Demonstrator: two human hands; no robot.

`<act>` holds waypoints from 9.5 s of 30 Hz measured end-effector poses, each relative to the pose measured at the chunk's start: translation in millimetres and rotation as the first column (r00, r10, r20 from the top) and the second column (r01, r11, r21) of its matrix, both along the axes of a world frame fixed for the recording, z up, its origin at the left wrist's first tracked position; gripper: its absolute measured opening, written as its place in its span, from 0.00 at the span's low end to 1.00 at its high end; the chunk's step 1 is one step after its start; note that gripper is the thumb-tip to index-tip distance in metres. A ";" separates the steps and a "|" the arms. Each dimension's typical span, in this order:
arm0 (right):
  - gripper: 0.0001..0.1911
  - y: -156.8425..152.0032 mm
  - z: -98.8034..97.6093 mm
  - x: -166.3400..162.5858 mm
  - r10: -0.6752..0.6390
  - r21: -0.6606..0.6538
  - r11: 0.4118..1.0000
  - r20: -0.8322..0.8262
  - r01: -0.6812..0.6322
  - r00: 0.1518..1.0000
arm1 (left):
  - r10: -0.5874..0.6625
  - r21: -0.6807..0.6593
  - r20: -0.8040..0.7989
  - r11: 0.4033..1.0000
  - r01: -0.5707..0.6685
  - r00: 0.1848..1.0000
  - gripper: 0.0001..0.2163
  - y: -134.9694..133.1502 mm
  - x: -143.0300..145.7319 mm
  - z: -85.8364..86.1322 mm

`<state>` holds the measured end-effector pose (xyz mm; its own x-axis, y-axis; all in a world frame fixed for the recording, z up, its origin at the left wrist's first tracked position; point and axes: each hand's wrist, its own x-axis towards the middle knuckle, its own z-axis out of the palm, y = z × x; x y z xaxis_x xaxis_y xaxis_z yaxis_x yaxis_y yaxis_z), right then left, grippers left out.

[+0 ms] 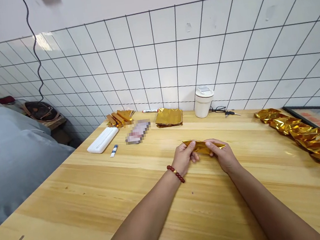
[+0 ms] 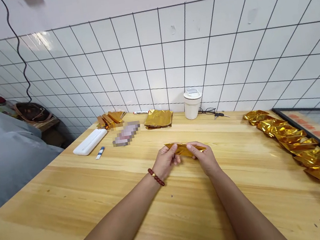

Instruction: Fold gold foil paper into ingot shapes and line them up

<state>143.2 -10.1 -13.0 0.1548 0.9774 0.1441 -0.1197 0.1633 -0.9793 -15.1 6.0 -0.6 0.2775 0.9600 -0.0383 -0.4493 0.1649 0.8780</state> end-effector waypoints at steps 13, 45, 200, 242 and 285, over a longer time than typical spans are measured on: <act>0.11 2.4 -1.1 3.2 0.049 0.035 0.998 -0.099 -0.046 0.994 | 0.040 -0.034 -0.092 0.998 -0.044 0.995 0.26 -1.8 -2.5 2.8; 0.15 9.4 0.0 5.7 -0.080 -0.016 0.997 -0.435 0.081 0.897 | 0.145 -0.026 -0.036 0.989 -0.146 0.989 0.25 0.1 -2.9 1.3; 0.23 5.7 0.9 0.8 -0.064 -0.055 0.997 -0.113 0.058 0.992 | 0.040 -0.103 0.075 0.994 -0.032 0.996 0.23 1.1 -3.0 2.2; 0.20 5.0 2.7 -1.4 -0.031 -0.034 0.999 -0.088 0.028 0.996 | 0.043 -0.107 0.036 0.993 -0.039 0.998 0.21 0.4 -1.1 4.0; 0.15 3.1 1.8 2.0 0.051 -0.047 0.997 -0.145 -0.059 0.988 | 0.107 -0.066 -0.034 0.992 -0.109 0.994 0.21 -1.3 -0.4 3.2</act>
